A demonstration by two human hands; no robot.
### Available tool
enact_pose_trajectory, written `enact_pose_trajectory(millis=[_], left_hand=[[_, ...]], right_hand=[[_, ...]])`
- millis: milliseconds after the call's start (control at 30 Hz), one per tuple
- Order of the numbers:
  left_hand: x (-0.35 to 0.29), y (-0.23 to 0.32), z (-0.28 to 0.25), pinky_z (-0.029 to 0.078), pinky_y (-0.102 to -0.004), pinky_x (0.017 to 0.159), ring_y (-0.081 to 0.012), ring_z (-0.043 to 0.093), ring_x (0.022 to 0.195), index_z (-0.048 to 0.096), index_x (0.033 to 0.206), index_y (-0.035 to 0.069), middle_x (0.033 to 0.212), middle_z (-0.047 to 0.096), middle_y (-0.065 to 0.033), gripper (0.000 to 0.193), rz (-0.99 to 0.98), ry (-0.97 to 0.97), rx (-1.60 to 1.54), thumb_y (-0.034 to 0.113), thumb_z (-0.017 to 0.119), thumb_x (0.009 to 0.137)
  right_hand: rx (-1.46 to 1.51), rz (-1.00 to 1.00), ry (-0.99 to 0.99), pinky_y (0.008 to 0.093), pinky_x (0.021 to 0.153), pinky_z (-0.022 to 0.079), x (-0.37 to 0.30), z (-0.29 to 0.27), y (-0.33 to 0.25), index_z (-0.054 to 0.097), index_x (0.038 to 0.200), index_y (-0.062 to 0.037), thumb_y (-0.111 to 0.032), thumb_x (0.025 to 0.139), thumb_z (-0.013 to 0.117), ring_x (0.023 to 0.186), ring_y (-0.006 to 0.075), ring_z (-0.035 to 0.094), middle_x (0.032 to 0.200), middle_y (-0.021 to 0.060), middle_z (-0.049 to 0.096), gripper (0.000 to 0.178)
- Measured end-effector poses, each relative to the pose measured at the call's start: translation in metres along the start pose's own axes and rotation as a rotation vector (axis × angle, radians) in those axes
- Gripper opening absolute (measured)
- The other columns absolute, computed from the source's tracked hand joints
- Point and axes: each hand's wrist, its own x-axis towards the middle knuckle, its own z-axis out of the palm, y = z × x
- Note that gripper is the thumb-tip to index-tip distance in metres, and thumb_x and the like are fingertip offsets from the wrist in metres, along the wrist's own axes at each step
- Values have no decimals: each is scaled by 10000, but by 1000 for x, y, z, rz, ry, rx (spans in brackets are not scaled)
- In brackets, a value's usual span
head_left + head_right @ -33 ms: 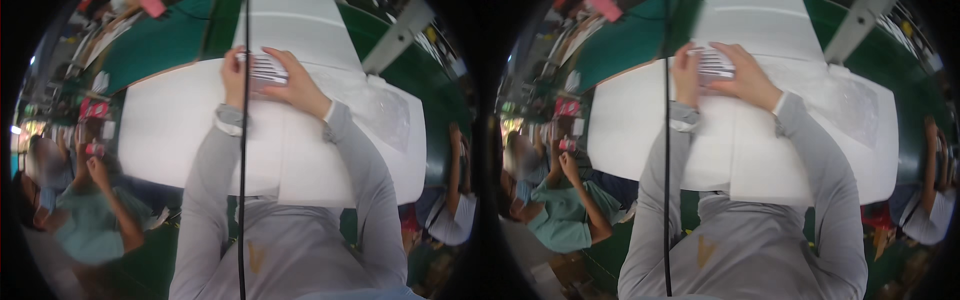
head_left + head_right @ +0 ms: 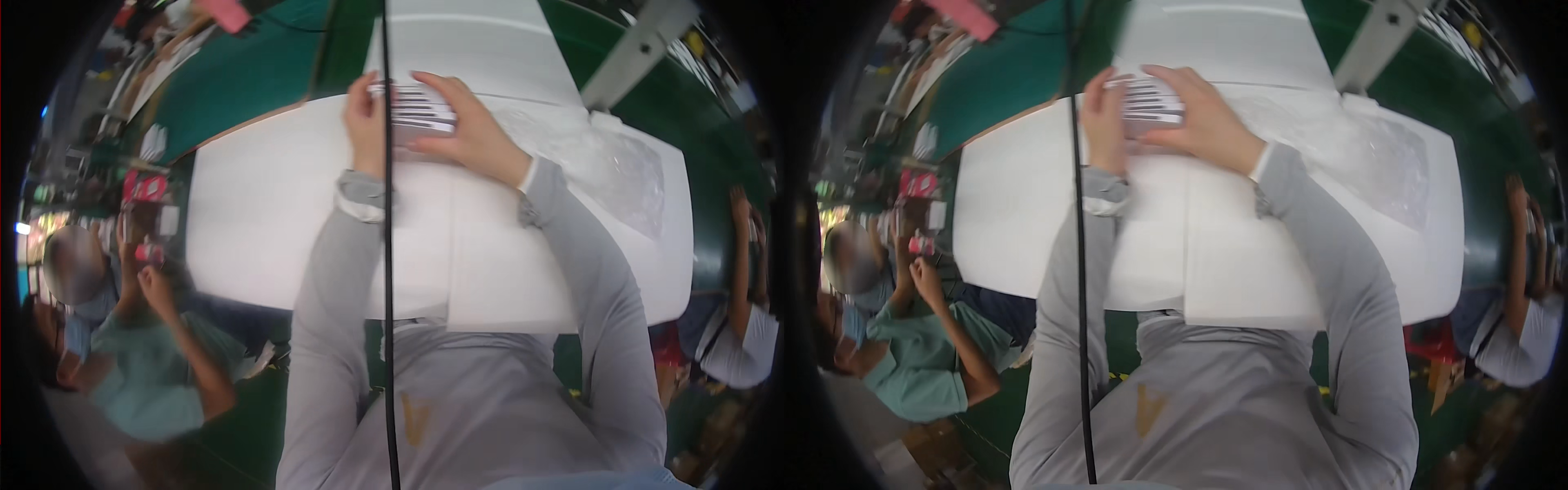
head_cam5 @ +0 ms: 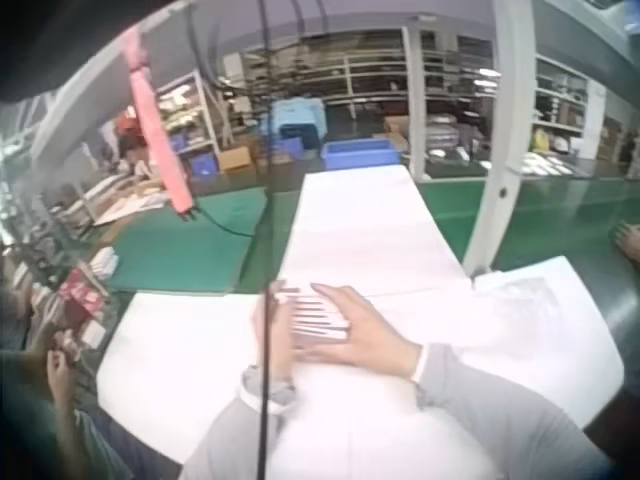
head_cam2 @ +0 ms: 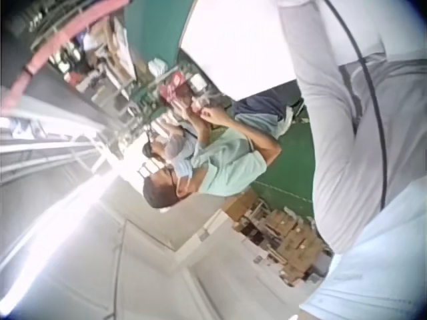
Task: Assembling small white plastic housings by manually inserting transparent plastic components into them at a factory workbench.
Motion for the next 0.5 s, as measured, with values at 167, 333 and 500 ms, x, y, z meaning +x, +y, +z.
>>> enact_pose_trajectory(millis=[167, 333, 500], left_hand=[[-12, 25, 12, 500, -264, 889, -150, 615, 1065, 645, 1269, 48, 1167, 634, -70, 339, -39, -15, 29, 197, 608, 967], [-12, 24, 5, 508, -277, 883, -163, 640, 1031, 652, 1227, 30, 1124, 646, -73, 316, -35, -68, 124, 196, 573, 970], [-23, 31, 8, 515, -302, 882, -167, 637, 1034, 628, 1232, 14, 1123, 634, -97, 331, -86, -89, 67, 247, 554, 1009]], right_hand=[[19, 6, 85, 391, 1109, 428, -4, 1, -1, 432, 1530, -109, -213, 785, 856, 1331, 327, 508, 1411, 179, 522, 863], [95, 103, 119, 417, 1139, 400, -7, 16, -14, 403, 1540, -87, -253, 774, 838, 1383, 379, 456, 1466, 232, 472, 897], [140, 123, 237, 421, 1130, 395, -13, 30, -18, 406, 1530, -71, -279, 795, 832, 1378, 367, 448, 1449, 235, 471, 874]])
